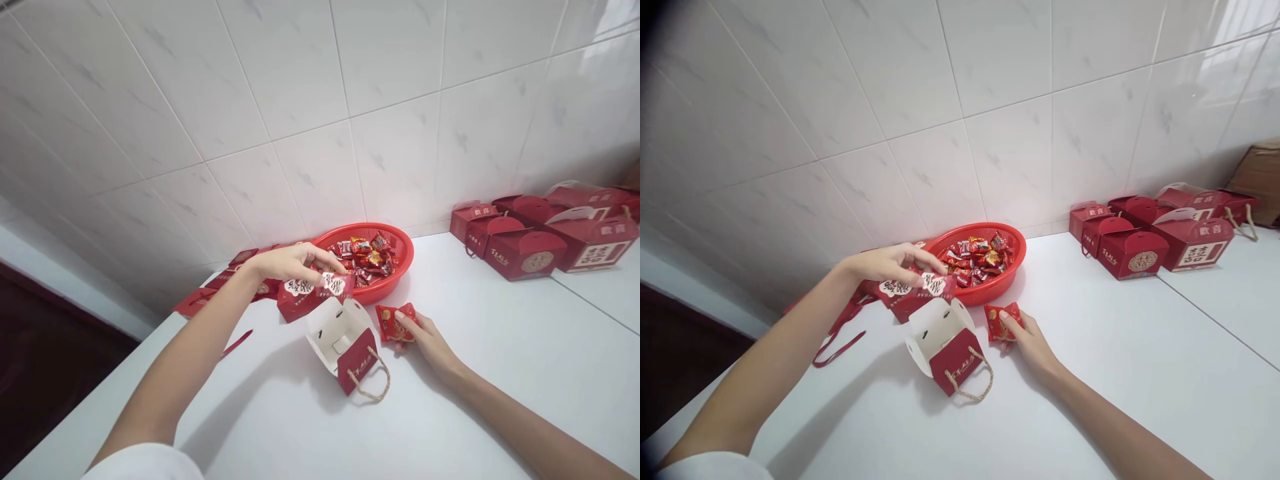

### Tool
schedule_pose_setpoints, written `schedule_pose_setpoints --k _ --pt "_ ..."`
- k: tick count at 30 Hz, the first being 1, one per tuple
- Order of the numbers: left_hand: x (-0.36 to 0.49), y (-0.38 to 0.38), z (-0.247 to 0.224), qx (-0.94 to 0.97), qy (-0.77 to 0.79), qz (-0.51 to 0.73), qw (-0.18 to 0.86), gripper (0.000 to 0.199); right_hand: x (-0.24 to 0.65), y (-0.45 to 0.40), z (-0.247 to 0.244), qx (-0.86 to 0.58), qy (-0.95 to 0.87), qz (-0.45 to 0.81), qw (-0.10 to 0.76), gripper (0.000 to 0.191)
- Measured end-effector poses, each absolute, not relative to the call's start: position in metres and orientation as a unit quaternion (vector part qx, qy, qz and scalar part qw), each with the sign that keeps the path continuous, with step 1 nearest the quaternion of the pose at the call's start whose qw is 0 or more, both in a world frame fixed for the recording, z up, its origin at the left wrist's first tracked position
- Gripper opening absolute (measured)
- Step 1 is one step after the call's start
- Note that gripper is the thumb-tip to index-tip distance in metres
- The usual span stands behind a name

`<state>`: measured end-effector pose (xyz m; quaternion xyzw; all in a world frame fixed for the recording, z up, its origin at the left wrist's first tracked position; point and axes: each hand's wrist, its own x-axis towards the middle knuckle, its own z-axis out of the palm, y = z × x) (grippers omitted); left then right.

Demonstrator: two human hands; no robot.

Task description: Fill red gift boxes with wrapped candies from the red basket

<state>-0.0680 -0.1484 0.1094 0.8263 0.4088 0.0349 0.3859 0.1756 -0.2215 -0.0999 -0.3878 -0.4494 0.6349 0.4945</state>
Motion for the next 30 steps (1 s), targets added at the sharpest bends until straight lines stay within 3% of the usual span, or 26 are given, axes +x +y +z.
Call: schedule_pose_setpoints --k 5,12,20,26,30 --pt "-0.066 -0.174 0.106 0.845 0.383 -0.076 0.364 0.033 0.176 -0.224 -0.098 -0.399 -0.453 0.631 0.487 0.053" --pt "-0.048 -0.195 0.075 0.897 0.382 0.074 0.209 0.026 0.176 -0.225 -0.096 -0.403 -0.456 0.625 0.489 0.053" --pt "-0.068 -0.226 0.069 0.889 0.442 0.063 0.102 0.033 0.174 -0.228 -0.095 -0.4 -0.41 0.639 0.513 0.041" --pt "-0.097 -0.253 0.048 0.827 0.531 0.071 0.172 0.039 0.186 -0.223 -0.071 -0.41 -0.39 0.598 0.568 0.044" --pt "-0.108 -0.263 0.029 0.79 0.541 0.094 0.274 0.06 0.188 -0.226 -0.039 -0.378 -0.455 0.536 0.603 0.042"
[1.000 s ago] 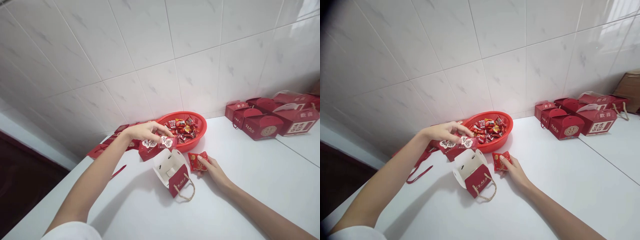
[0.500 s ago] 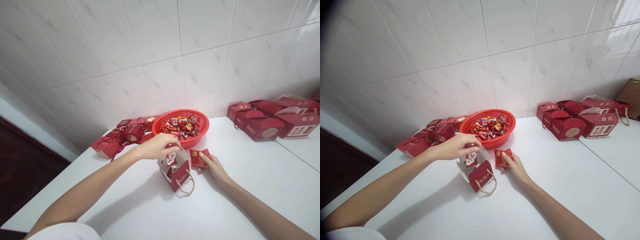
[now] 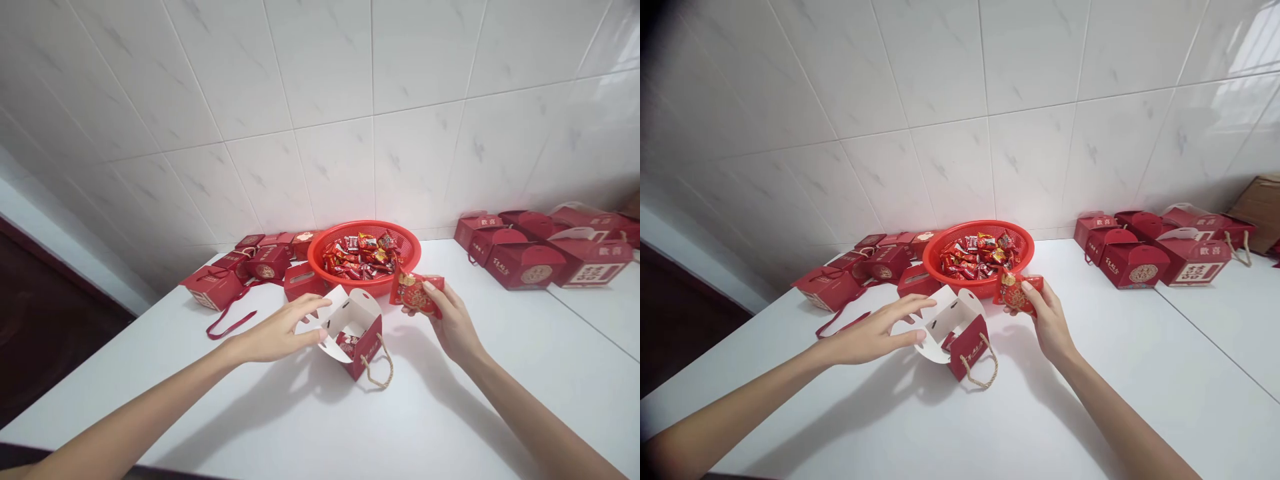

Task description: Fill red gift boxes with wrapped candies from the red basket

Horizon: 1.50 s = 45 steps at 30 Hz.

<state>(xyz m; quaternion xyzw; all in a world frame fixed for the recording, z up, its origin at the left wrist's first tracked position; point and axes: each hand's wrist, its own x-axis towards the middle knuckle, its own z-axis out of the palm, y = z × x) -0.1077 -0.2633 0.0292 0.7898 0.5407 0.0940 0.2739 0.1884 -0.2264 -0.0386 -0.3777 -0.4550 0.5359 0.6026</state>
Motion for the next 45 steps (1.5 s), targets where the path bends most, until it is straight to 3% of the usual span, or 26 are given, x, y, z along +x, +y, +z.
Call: schedule_pose_setpoints --k 6,12,18,22,25,30,34,41,45 --pt "-0.111 -0.267 0.01 0.774 0.518 0.151 0.33 0.087 0.155 -0.232 0.016 -0.349 -0.643 0.447 0.516 0.04" --pt "-0.113 -0.269 0.003 0.751 0.51 0.18 0.379 0.096 0.129 -0.219 0.016 -0.358 -0.783 0.338 0.38 0.033" --pt "-0.113 -0.269 0.002 0.743 0.511 0.184 0.391 0.097 0.147 -0.222 0.007 -0.379 -0.768 0.271 0.439 0.02" --pt "-0.11 -0.269 0.001 0.756 0.514 0.191 0.359 0.093 0.165 -0.235 -0.002 -0.33 -0.813 0.277 0.392 0.02" --pt "-0.108 -0.269 0.0 0.774 0.503 0.206 0.325 0.089 0.171 -0.239 -0.017 -0.349 -0.808 0.295 0.372 0.029" --pt "-0.103 -0.273 -0.001 0.8 0.455 0.241 0.308 0.072 0.164 -0.236 -0.052 -0.39 -0.758 0.294 0.432 0.042" --pt "-0.099 -0.276 -0.004 0.829 0.418 0.196 0.315 0.06 0.153 -0.239 -0.073 -0.41 -0.731 0.292 0.461 0.052" --pt "-0.097 -0.272 -0.014 0.81 0.428 0.248 0.315 0.042 0.146 -0.246 -0.078 -0.343 -0.759 0.258 0.489 0.035" --pt "-0.094 -0.271 -0.022 0.786 0.439 0.316 0.298 0.044 0.145 -0.247 -0.082 -0.339 -0.774 0.232 0.481 0.024"
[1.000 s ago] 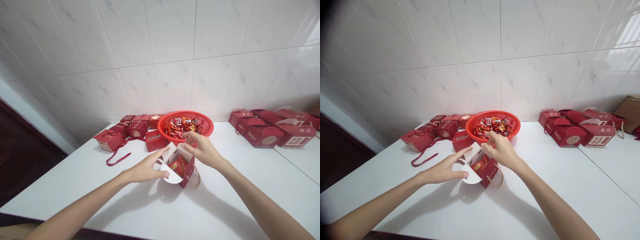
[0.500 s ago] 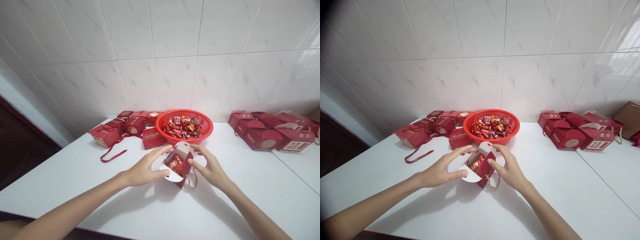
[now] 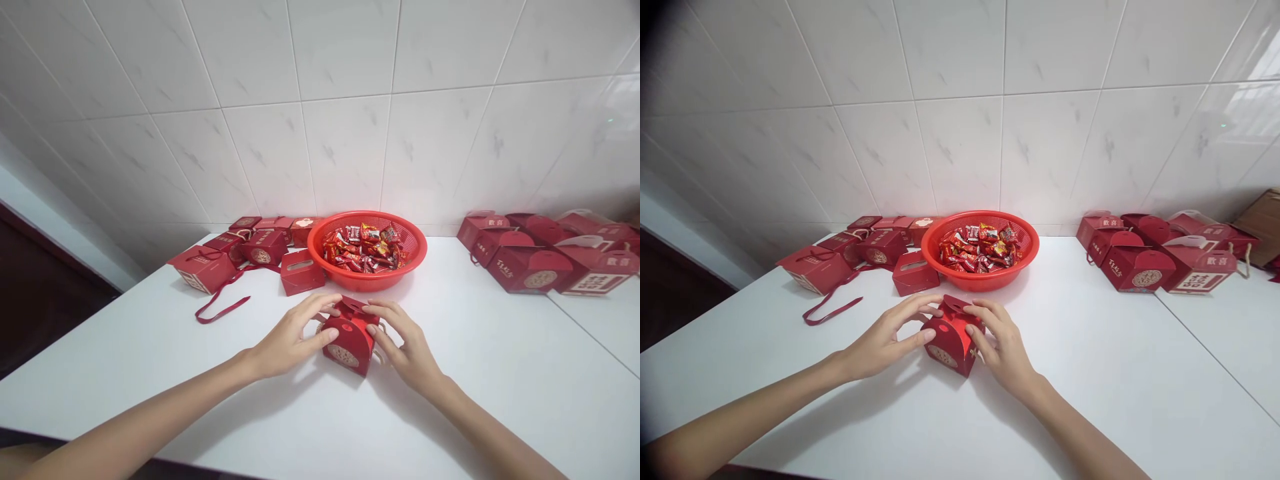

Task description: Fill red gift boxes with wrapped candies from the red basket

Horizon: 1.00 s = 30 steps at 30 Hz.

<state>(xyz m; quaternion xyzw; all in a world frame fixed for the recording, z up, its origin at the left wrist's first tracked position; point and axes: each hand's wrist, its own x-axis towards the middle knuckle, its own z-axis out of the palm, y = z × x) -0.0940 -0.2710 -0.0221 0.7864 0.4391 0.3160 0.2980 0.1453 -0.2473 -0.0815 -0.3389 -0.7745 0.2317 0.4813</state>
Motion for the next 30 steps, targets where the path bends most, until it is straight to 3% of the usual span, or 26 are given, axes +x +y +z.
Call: schedule_pose_setpoints --k 3,9,13,18,25,30 --pt "-0.092 -0.273 -0.025 0.781 0.461 0.327 0.265 0.046 0.144 -0.25 -0.085 -0.342 -0.779 0.221 0.477 0.022" --pt "-0.093 -0.271 -0.025 0.797 0.495 0.224 0.264 0.037 0.146 -0.254 -0.084 -0.334 -0.779 0.252 0.467 0.024" --pt "-0.095 -0.268 -0.024 0.792 0.496 0.207 0.29 0.037 0.153 -0.249 -0.081 -0.413 -0.721 0.294 0.472 0.031" --pt "-0.095 -0.266 -0.022 0.786 0.497 0.207 0.304 0.037 0.16 -0.242 -0.078 -0.5 -0.67 0.374 0.401 0.042" --pt "-0.097 -0.265 -0.027 0.773 0.51 0.231 0.299 0.039 0.156 -0.243 -0.078 -0.417 -0.643 0.539 0.348 0.048" --pt "-0.097 -0.261 -0.03 0.741 0.514 0.254 0.351 0.039 0.157 -0.241 -0.077 -0.424 -0.632 0.554 0.336 0.049"
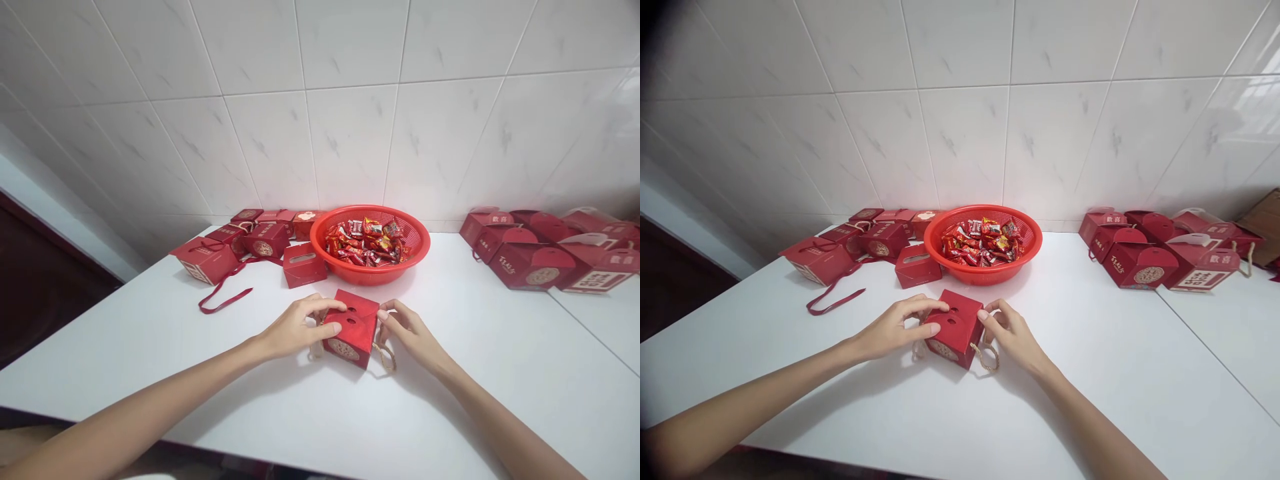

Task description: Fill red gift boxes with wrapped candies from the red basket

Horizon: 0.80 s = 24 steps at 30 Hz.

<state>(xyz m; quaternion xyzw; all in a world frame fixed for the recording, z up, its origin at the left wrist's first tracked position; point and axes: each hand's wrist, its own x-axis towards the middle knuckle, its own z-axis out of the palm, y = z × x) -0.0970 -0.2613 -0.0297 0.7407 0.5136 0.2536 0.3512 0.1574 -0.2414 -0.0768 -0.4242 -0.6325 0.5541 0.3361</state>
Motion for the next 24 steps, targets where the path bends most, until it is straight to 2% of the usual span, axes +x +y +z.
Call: schedule_pose_setpoints --k 10,13,18,21,24 --pt "-0.093 -0.258 -0.025 0.589 0.506 0.323 0.541 0.035 0.163 -0.241 -0.065 -0.379 -0.544 0.654 0.366 0.054" --pt "-0.094 -0.256 -0.017 0.54 0.499 0.342 0.586 0.033 0.171 -0.238 -0.054 -0.374 -0.516 0.647 0.419 0.057" --pt "-0.104 -0.258 0.014 0.52 0.47 0.388 0.598 0.026 0.184 -0.238 -0.022 -0.35 -0.524 0.602 0.489 0.049" --pt "-0.109 -0.265 0.031 0.572 0.41 0.404 0.584 0.036 0.183 -0.243 -0.003 -0.337 -0.564 0.562 0.503 0.045" --pt "-0.11 -0.276 0.039 0.65 0.359 0.382 0.55 0.059 0.171 -0.253 0.01 -0.339 -0.629 0.493 0.496 0.041"
